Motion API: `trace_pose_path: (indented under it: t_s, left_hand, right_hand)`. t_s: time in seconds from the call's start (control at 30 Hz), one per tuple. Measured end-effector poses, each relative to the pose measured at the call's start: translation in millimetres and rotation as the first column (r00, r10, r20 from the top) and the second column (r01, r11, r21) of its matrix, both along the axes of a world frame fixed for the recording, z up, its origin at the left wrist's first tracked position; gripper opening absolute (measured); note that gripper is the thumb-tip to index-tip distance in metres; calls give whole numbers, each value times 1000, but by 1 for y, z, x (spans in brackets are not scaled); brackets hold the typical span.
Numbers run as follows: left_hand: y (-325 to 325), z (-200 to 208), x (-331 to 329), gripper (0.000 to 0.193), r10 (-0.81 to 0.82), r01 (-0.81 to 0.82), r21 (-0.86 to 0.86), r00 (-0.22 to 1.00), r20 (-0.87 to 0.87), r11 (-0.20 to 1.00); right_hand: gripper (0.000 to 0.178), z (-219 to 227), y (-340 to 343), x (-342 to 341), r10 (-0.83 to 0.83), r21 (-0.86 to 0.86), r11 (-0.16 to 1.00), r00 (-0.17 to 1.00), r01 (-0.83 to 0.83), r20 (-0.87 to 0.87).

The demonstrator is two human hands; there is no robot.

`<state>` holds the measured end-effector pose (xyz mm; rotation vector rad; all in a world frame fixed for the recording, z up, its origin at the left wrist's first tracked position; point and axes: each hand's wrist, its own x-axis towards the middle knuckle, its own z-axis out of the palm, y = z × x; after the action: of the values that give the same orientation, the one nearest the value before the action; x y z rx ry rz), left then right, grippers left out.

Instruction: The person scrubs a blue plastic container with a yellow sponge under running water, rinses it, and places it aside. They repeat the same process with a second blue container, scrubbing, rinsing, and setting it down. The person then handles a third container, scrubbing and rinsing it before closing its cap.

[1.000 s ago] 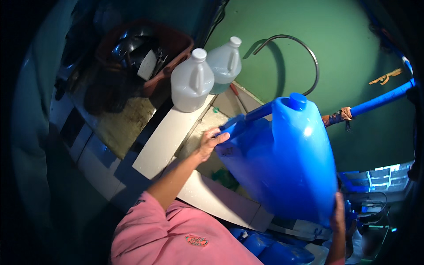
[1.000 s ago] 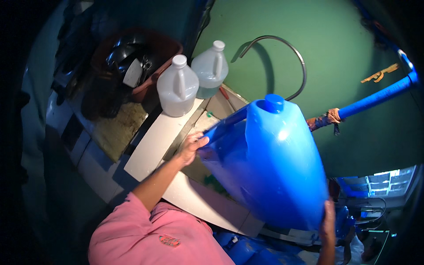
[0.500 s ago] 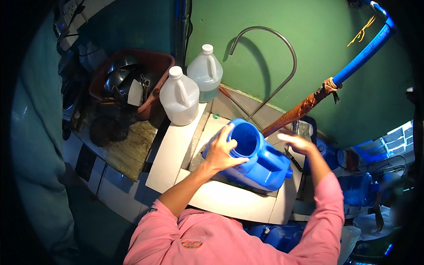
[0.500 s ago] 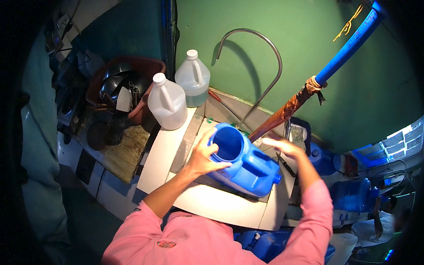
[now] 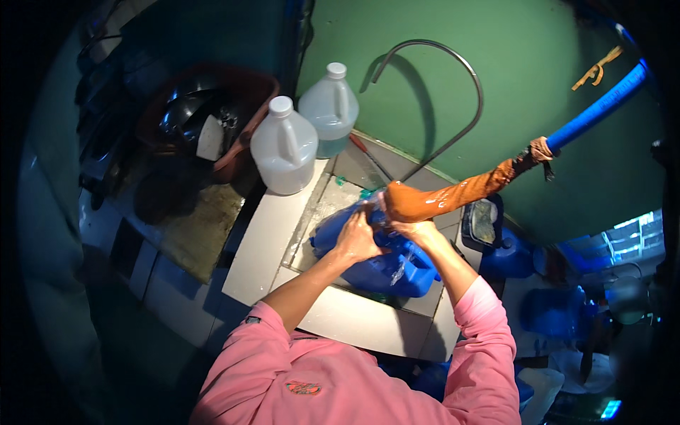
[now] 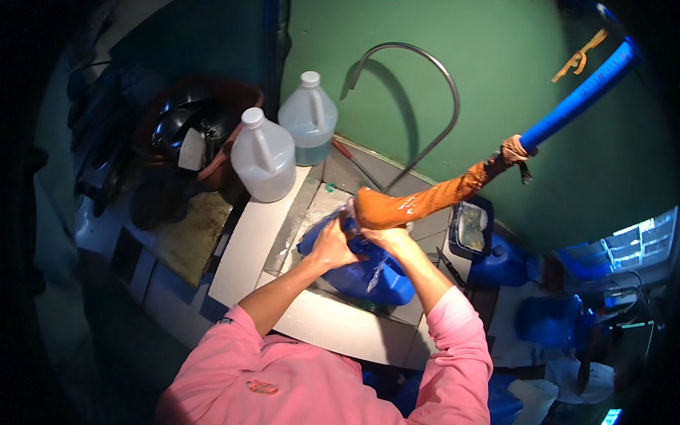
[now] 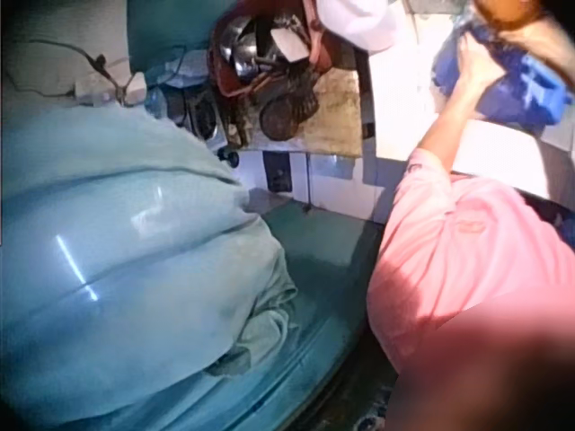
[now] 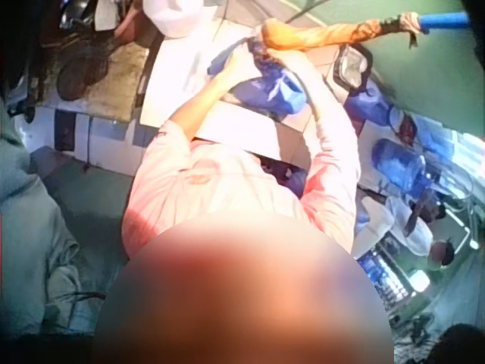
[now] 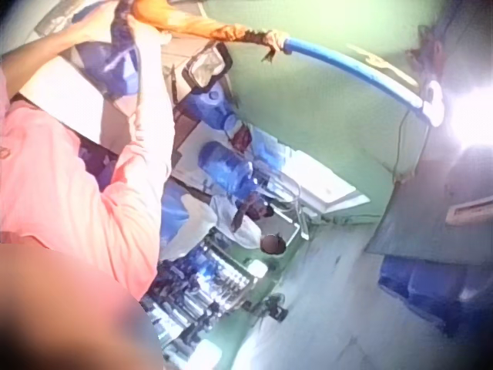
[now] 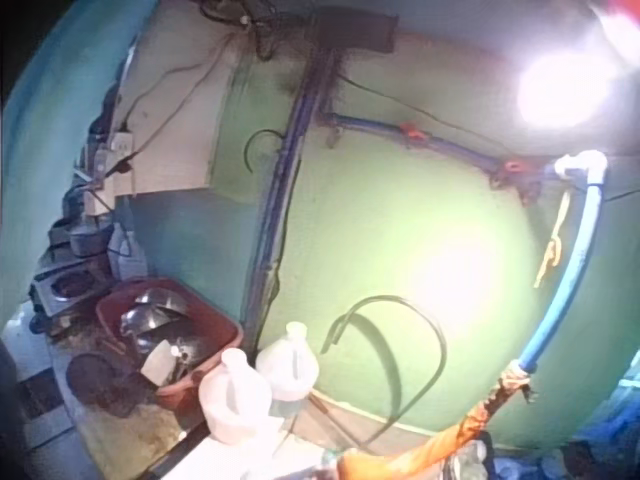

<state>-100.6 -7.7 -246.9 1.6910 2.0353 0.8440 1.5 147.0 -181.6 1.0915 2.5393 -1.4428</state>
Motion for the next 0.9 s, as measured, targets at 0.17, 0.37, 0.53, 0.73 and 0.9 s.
trace_pose_path:
  t_s: [0.17,0.37,0.53,0.73,0.9]
  left_hand:
    - [9,25,-2,61,-25,-19,230,982,187,973]
    - [35,102,1,56,-147,90,437,984,100,895]
    - [56,179,2,59,-263,166,527,958,114,833]
    - [67,270,-4,58,-363,220,638,926,101,738]
    - [69,282,-8,62,-345,152,622,916,203,768]
  right_hand:
    - [87,75,-60,22,62,664,722,974,-195,219]
    - [69,166,-51,132,103,593,769,961,-241,258]
    - [70,173,39,287,-583,231,783,811,577,-51]
    - [65,37,41,381,-568,-310,676,740,669,361]
    - [65,-32,12,361,-610,-419,606,733,677,301]
